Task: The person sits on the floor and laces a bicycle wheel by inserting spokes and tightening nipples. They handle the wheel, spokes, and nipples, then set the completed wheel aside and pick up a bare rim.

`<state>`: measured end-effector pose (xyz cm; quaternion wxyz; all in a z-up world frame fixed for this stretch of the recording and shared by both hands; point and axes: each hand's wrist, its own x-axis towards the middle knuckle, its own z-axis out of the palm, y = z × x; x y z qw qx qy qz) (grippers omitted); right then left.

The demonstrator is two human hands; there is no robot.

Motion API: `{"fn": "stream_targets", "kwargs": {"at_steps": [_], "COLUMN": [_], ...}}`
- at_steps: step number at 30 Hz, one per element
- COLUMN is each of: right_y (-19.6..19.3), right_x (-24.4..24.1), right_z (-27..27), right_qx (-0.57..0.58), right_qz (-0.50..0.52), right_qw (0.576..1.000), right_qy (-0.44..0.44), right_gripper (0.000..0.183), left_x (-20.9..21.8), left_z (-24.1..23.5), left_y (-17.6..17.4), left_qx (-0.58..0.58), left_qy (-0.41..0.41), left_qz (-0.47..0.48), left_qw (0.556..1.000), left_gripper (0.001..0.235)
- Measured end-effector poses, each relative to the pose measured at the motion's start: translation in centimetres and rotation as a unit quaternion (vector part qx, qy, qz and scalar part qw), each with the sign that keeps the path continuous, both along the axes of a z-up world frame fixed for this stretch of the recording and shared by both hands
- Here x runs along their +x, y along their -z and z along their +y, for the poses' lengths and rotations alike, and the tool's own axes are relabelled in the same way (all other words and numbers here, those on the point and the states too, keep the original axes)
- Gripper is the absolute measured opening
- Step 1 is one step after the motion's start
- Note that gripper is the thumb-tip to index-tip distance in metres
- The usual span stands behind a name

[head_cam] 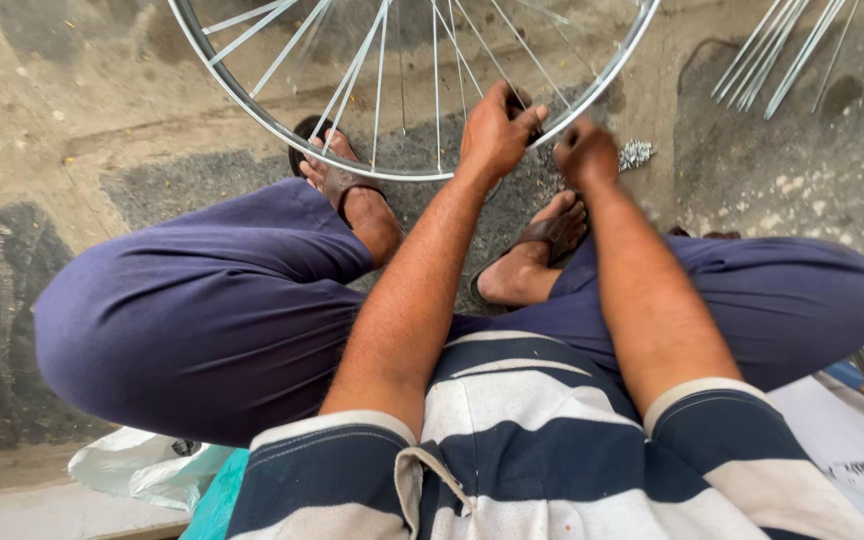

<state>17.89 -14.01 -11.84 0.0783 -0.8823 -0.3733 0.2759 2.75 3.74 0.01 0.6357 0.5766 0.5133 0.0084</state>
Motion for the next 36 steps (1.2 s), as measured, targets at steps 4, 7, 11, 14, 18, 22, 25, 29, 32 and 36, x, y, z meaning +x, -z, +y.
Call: {"fn": "stream_targets", "kwargs": {"at_steps": [4,7,11,14,18,22,25,29,32,36], "right_y": [-1.2,-2.1,-3.0,-2.8,-2.0,-1.6,-3.5,-10.2,-16.6,-19.3], "right_x": [3.6,3.6,2.1,1.1,-0.5,-1.2,-0.1,3.7,4.8,1.3], "right_z": [-1.0,-1.4,-1.0,-0.1,-0.1,0.3,1.4,3.8,4.3,6.2], "right_qx": [0.000,-0.052,-0.134,-0.202,-0.274,-0.299,-0.146,0.180,0.231,0.222], "right_qz": [0.063,0.047,0.046,0.033,-0.016,-0.057,-0.041,0.282,0.381,0.409], "right_qw": [0.995,0.994,0.987,0.979,0.960,0.941,0.988,0.871,0.819,0.832], "right_qy": [0.072,0.085,0.081,-0.002,-0.065,-0.145,0.001,0.361,0.361,0.301], "right_gripper": [0.016,0.012,0.009,0.005,0.015,0.016,0.016,0.003,0.004,0.003], "left_x": [0.5,0.3,0.2,0.4,0.5,0.2,0.5,0.4,0.4,0.2], "left_z": [0.0,0.0,0.2,0.1,-0.1,-0.1,-0.2,-0.3,-0.2,0.1], "left_y": [-0.3,-0.6,-0.8,-0.6,0.5,1.9,2.8,3.4,3.2,2.4], "left_qx": [-0.023,-0.019,-0.027,-0.031,-0.114,-0.124,-0.142,-0.166,-0.217,-0.268], "left_qy": [0.002,0.003,-0.002,-0.005,-0.046,-0.090,-0.128,-0.125,-0.111,-0.072], "left_qz": [-0.002,-0.004,-0.005,-0.003,-0.035,-0.085,-0.141,-0.176,-0.217,-0.269], "left_qw": [1.000,1.000,1.000,1.000,0.992,0.985,0.972,0.962,0.945,0.922], "left_gripper": [0.034,0.033,0.033,0.032,0.032,0.032,0.028,0.022,0.021,0.024]}}
